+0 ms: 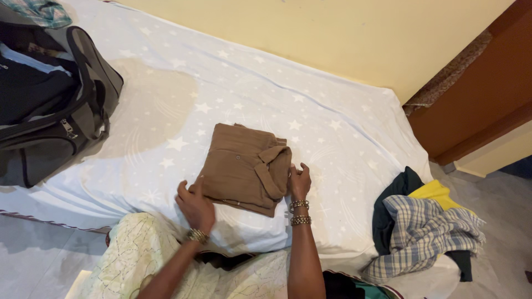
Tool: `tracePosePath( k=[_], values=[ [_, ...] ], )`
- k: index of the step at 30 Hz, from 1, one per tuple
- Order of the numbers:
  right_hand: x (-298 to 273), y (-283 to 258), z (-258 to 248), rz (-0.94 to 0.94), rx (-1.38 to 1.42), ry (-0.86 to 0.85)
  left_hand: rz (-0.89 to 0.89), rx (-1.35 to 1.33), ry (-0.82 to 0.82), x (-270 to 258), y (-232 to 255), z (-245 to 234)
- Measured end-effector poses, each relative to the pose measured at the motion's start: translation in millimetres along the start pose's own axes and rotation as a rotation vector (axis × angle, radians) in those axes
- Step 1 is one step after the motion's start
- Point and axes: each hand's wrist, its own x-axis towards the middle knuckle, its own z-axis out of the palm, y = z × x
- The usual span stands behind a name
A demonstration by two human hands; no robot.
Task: The person folds a brown shirt and then a dark green t-shirt, placing the folded brown shirt into a black bag.
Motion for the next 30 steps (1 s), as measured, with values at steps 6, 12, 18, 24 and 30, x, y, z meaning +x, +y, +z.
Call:
tracePosePath(
  k=[6,12,18,24,30],
  values=[
    [15.0,22.3,28.7,-0.094,-0.142,-0.007,-0.501,-0.823,-0.394,-147.6,62.2,66.4],
    [35.3,43.7,36.6,-0.048,0.255,-0.164,-0.902,-1.053,-0.497,-136.2,95.8,117.3],
    [40.1,40.9,40.4,0.076,0.381,-0.119,-1.254,-1.18,-0.583,-99.8,114.6,110.2],
    [29.4,45.5,37.1,0.148,0.44,-0.162,-1.262,-1.414,-0.851,-69.2,79.1,142.9],
    [-17.8,35.0,11.9,0.059,0.425,-0.207,-1.022,-1.195,-0.752,-81.0,30.0,127.1]
  ],
)
